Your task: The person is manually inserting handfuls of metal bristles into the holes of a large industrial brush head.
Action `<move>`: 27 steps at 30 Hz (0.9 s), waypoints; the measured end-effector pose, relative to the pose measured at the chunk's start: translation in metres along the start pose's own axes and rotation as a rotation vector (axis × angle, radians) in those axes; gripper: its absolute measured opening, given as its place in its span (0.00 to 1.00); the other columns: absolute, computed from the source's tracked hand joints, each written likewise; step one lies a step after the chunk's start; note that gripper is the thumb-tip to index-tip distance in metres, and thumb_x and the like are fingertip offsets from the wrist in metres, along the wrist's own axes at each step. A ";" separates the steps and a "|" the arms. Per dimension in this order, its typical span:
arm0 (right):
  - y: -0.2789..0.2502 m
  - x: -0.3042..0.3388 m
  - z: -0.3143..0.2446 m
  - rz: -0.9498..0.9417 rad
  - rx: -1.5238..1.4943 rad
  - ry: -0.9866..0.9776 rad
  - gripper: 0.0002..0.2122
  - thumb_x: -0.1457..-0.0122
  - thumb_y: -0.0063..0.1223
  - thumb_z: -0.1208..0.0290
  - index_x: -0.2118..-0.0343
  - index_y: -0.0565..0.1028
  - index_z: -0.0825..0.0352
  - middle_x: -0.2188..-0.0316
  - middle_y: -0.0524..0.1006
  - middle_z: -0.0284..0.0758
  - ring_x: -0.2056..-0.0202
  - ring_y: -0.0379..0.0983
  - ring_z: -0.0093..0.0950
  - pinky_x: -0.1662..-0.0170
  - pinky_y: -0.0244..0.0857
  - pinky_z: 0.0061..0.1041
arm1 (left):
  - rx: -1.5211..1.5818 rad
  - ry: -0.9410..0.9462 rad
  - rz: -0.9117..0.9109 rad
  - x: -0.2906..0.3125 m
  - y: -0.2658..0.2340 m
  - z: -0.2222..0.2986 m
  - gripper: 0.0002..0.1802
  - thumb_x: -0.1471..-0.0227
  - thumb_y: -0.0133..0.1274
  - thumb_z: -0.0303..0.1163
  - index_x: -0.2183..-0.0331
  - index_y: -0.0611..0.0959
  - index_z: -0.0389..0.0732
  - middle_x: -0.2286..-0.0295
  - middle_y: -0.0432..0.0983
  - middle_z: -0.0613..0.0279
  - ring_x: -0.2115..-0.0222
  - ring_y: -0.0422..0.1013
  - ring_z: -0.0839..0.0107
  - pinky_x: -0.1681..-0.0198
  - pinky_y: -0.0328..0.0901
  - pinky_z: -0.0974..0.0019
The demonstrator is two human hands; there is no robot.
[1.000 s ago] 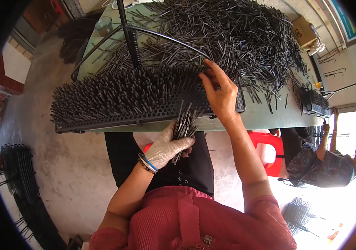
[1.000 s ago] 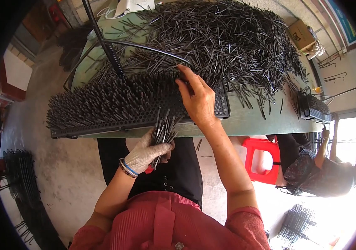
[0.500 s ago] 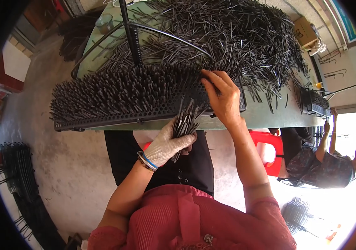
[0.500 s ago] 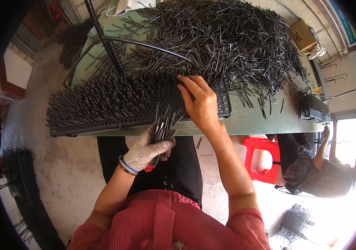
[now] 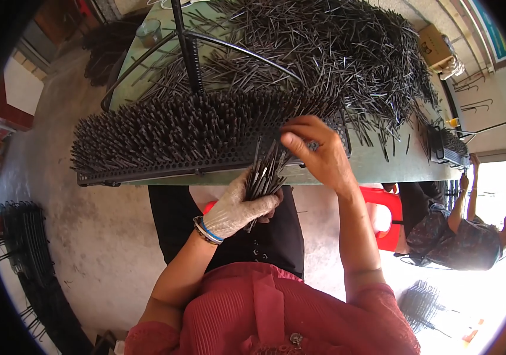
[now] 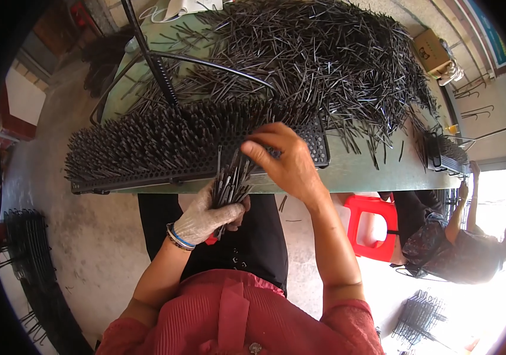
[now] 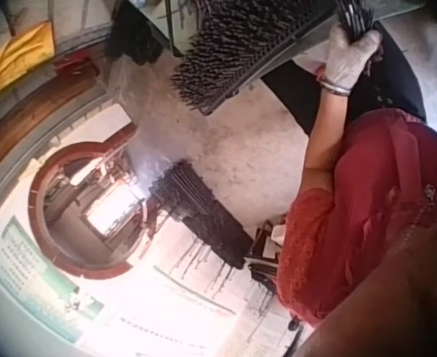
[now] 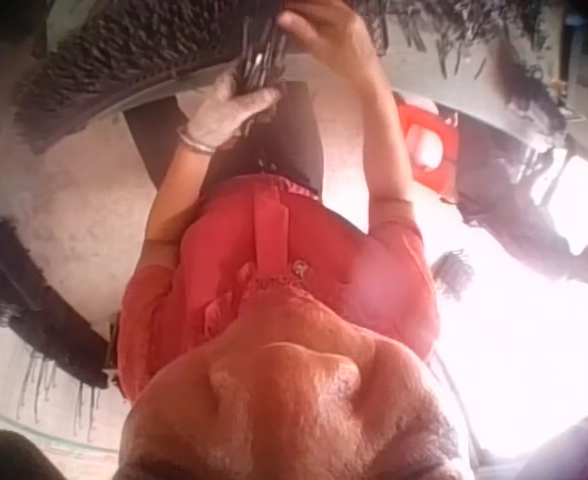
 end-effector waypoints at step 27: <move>-0.023 -0.026 0.029 0.390 -0.252 0.268 0.12 0.42 0.59 0.68 0.64 0.80 0.74 0.75 0.79 0.30 0.73 0.69 0.13 0.70 0.63 0.14 | 0.022 -0.110 -0.044 -0.011 0.006 -0.019 0.22 0.50 0.54 0.26 0.52 0.71 0.38 0.69 0.74 0.58 0.78 0.69 0.78 0.78 0.64 0.74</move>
Point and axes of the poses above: each hand's wrist, its own x-axis away from the middle knuckle, its own y-axis out of the palm, z = x × y, the point moved 2 cm from there along -x, towards the middle knuckle
